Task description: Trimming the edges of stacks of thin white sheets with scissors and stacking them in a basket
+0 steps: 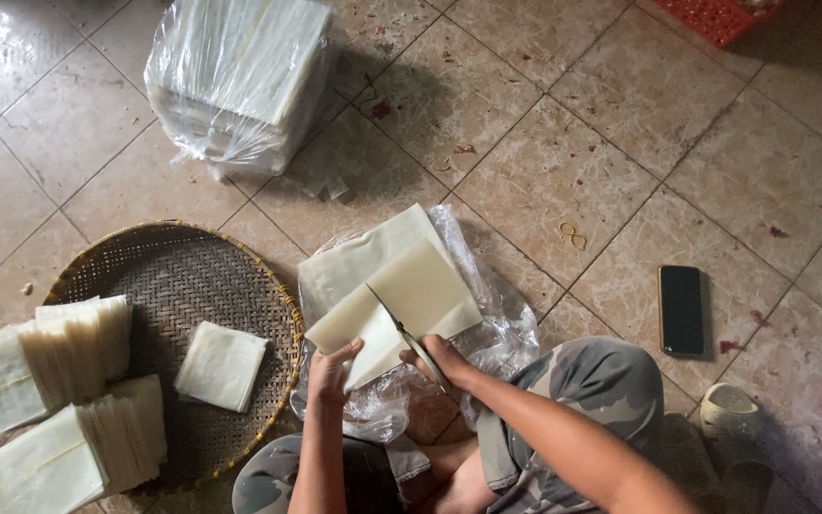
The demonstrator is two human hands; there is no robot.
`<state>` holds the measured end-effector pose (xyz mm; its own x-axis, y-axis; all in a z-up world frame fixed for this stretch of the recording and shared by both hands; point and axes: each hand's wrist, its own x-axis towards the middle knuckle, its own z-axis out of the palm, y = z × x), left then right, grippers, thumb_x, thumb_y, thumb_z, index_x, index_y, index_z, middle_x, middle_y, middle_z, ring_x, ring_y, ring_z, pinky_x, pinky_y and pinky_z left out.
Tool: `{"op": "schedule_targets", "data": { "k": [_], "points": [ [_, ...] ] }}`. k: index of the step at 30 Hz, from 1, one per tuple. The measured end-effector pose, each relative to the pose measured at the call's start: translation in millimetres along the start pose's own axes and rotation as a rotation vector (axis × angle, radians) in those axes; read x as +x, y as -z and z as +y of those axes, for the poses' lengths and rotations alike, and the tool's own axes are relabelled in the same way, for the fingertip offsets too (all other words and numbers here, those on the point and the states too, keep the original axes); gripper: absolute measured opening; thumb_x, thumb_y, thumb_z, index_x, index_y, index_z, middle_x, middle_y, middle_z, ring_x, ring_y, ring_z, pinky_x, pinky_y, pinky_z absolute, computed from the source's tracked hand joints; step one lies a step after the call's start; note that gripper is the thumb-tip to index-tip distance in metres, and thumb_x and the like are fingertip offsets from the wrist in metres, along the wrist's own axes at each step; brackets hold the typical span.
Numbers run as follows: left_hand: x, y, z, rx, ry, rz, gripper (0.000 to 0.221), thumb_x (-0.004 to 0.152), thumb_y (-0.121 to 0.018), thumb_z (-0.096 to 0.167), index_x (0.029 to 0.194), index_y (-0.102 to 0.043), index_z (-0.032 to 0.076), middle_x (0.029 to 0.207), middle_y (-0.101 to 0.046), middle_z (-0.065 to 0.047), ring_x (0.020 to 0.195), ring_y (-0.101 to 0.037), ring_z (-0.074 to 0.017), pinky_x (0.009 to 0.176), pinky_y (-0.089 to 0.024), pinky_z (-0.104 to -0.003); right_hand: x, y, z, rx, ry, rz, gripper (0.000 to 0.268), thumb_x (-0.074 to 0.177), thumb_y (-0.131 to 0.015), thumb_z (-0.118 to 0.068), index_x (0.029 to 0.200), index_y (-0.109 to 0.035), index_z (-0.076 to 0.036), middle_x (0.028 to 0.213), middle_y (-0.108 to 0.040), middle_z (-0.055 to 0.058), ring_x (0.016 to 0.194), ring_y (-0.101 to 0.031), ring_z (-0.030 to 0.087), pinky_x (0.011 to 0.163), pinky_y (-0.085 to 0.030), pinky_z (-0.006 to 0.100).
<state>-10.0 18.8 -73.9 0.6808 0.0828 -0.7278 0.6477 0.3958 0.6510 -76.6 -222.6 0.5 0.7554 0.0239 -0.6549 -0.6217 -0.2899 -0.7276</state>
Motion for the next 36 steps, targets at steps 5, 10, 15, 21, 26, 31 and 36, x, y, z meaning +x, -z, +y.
{"op": "schedule_targets", "data": {
  "k": [5,10,15,21,26,31,36],
  "points": [
    [-8,-6,1,-0.001,0.007,0.000,0.045,0.066,-0.091,-0.006,0.104,-0.068,0.002,0.084,-0.071,-0.019,0.065,-0.074,-0.0357,0.060,-0.064,-0.052,49,-21,27,0.112,-0.035,-0.074,0.037,0.074,-0.074,-0.044,0.070,-0.067,-0.008,0.062,-0.062,0.010,0.077,-0.069,0.029,0.074,-0.052,0.038],
    [-7,-4,1,-0.022,0.048,0.025,0.051,0.066,-0.090,-0.007,0.110,-0.066,0.001,0.088,-0.071,-0.020,0.068,-0.074,-0.0408,0.062,-0.063,-0.055,57,-19,31,-0.006,-0.056,-0.034,0.034,0.078,-0.072,-0.044,0.069,-0.070,-0.011,0.069,-0.070,0.016,0.085,-0.074,0.036,0.075,-0.054,0.042],
    [-4,-6,1,-0.040,0.062,0.017,0.051,0.067,-0.090,-0.006,0.111,-0.066,0.002,0.089,-0.072,-0.020,0.069,-0.075,-0.0411,0.064,-0.062,-0.056,51,-20,30,-0.018,-0.010,-0.010,0.042,0.080,-0.073,-0.048,0.072,-0.070,-0.007,0.070,-0.070,0.018,0.084,-0.074,0.039,0.075,-0.056,0.041],
    [-9,-7,7,-0.049,0.099,0.041,0.054,0.067,-0.090,-0.006,0.114,-0.066,0.004,0.090,-0.072,-0.020,0.072,-0.075,-0.0410,0.066,-0.063,-0.056,56,-26,31,-0.009,-0.022,0.016,0.035,0.081,-0.071,-0.038,0.066,-0.067,-0.006,0.065,-0.067,0.018,0.074,-0.073,0.037,0.068,-0.055,0.040],
    [-18,-10,21,-0.040,0.099,0.043,0.056,0.068,-0.091,-0.004,0.117,-0.065,0.005,0.091,-0.071,-0.019,0.075,-0.075,-0.0396,0.068,-0.063,-0.056,30,-17,6,0.088,-0.058,0.028,0.034,0.082,-0.067,-0.032,0.065,-0.065,-0.003,0.059,-0.067,0.017,0.063,-0.072,0.031,0.059,-0.055,0.038],
    [1,7,26,-0.105,-0.100,0.057,0.052,0.067,-0.096,-0.002,0.110,-0.068,0.006,0.100,-0.070,-0.019,0.087,-0.074,-0.0330,0.093,-0.059,-0.050,33,15,5,0.082,-0.021,0.140,0.043,0.088,-0.073,-0.042,0.078,-0.071,0.000,0.061,-0.069,0.017,0.061,-0.073,0.030,0.053,-0.055,0.042],
    [-66,-110,39,0.159,-0.091,0.034,0.042,0.065,-0.095,0.001,0.102,-0.073,0.003,0.083,-0.070,-0.014,0.072,-0.071,-0.0256,0.076,-0.061,-0.043,-5,96,-71,-0.169,-0.033,0.554,0.036,0.097,-0.042,-0.026,0.091,-0.070,-0.003,0.088,-0.076,0.024,0.096,-0.074,0.043,0.085,-0.059,0.055]
  ]
}}
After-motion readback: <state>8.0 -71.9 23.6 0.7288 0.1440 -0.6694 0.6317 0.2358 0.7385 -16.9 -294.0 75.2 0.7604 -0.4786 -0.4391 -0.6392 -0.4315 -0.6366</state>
